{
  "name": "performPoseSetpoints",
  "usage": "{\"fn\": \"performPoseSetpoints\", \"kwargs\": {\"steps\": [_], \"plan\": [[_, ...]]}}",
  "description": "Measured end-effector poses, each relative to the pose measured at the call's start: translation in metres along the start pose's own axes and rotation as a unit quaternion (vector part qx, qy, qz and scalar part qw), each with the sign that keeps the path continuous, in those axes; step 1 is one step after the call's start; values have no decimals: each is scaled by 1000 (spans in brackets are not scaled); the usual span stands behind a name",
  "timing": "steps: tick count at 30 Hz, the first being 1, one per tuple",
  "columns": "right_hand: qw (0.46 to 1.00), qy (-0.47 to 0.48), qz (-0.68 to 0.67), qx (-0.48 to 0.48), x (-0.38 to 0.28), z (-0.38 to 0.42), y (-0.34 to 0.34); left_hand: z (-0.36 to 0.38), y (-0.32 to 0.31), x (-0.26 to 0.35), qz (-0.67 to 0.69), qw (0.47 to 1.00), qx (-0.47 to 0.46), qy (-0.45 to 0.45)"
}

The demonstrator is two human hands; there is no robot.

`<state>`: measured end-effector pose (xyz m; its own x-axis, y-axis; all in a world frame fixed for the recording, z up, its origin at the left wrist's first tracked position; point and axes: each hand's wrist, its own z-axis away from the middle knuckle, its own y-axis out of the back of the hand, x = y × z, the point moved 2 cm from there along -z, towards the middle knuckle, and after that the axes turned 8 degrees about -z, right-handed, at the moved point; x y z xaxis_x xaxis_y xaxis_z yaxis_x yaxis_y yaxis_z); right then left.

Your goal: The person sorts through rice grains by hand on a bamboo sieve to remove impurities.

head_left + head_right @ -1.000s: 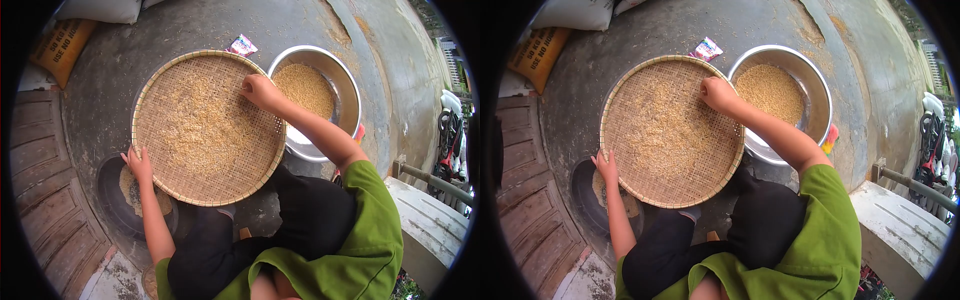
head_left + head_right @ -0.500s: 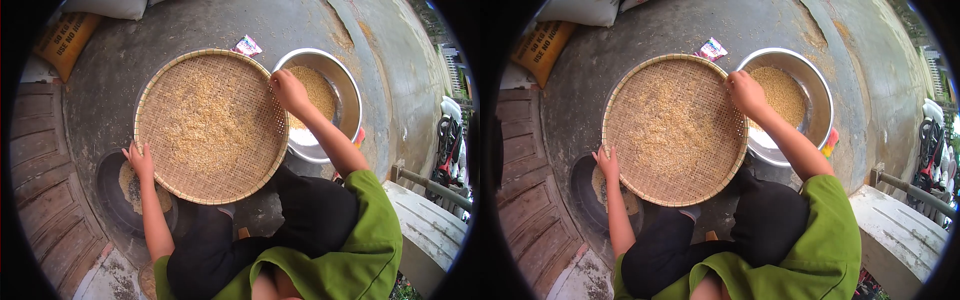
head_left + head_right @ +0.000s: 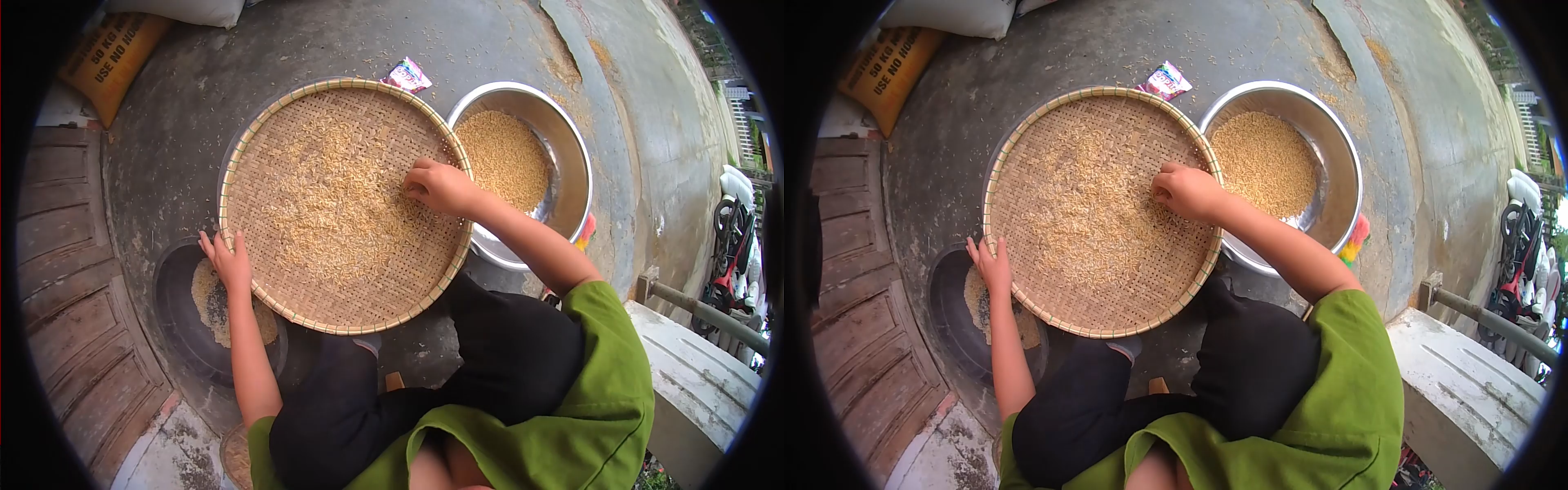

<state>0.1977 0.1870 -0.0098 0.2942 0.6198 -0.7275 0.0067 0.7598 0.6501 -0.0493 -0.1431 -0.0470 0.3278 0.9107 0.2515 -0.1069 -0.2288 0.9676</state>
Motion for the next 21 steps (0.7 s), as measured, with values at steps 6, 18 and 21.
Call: {"fn": "performPoseSetpoints", "kwargs": {"steps": [6, 18, 21], "plan": [[1000, 13, 3, 16, 5, -3, -8, 1, 1, 2, 8, 1000, -2, 4], [995, 17, 93, 12, -5, 1, -5, -2, -2, -1, 2, 999, 0, -32], [995, 5, 50, 85, -5, 17, 19, -3, -1, -2, 4, 999, 2, -36]]}}
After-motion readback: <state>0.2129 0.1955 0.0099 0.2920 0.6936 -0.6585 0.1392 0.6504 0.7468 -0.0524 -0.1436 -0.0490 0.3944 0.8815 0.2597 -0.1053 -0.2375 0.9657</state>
